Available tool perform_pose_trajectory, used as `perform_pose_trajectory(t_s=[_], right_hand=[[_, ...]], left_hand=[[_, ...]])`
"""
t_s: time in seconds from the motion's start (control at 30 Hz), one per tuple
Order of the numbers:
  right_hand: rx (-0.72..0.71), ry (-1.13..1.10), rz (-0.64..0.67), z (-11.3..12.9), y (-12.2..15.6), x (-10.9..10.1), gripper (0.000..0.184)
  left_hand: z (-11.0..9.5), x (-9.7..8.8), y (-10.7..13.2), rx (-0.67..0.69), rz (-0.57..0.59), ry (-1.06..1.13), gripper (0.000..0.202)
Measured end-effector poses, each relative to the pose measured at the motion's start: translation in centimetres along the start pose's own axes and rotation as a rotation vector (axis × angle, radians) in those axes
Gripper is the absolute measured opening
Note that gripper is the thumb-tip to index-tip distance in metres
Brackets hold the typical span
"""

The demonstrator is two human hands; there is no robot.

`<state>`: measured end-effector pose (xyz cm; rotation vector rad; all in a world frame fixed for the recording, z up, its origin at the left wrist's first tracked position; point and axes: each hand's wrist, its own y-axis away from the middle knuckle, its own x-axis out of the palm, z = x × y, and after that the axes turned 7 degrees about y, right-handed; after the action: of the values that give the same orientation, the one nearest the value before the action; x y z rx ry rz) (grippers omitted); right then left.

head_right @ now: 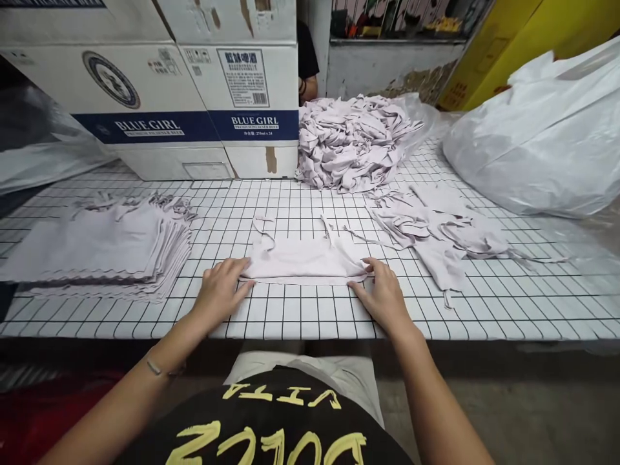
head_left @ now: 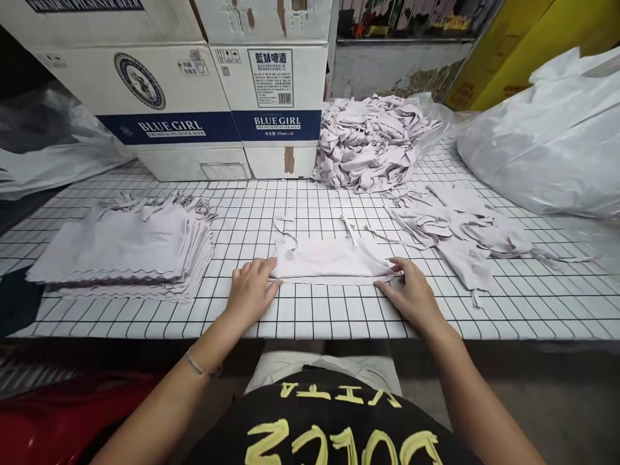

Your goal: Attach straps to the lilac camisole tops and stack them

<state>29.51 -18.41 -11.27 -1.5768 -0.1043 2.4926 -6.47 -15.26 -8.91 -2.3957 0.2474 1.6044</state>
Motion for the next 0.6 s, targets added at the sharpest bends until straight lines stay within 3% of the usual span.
perform_pose_trajectory(t_s=[0.1, 0.2, 0.27, 0.37, 0.5, 0.6], right_hand=[[0.069, -0.008, 0.049, 0.0, -1.2, 0.2, 0.057], [0.042, 0.005, 0.128, -0.1, -1.8, -0.2, 0.037], [0.022, 0.034, 0.139, -0.2, -1.8, -0.6, 0.025], [-0.038, -0.012, 0.113, -0.4, -1.4, -1.1, 0.021], [-0.145, -0.211, 0.057, -0.4, -1.1, -1.4, 0.015], [0.053, -0.59, 0.015, 0.5, -2.8, -1.8, 0.023]], left_hand=[[0.2, 0.5, -1.5, -0.1, 0.077, 0.041, 0.043], [0.5, 0.3, -1.9, -0.113, 0.109, 0.032, 0.03], [0.9, 0.0, -1.7, -0.033, 0.121, 0.002, 0.024], [2.0, -0.6, -1.5, 0.153, 0.19, 0.04, 0.02], [3.2, -1.1, -1.9, 0.323, 0.194, 0.141, 0.018], [2.8, -1.6, -3.6, 0.234, 0.119, 0.394, 0.014]])
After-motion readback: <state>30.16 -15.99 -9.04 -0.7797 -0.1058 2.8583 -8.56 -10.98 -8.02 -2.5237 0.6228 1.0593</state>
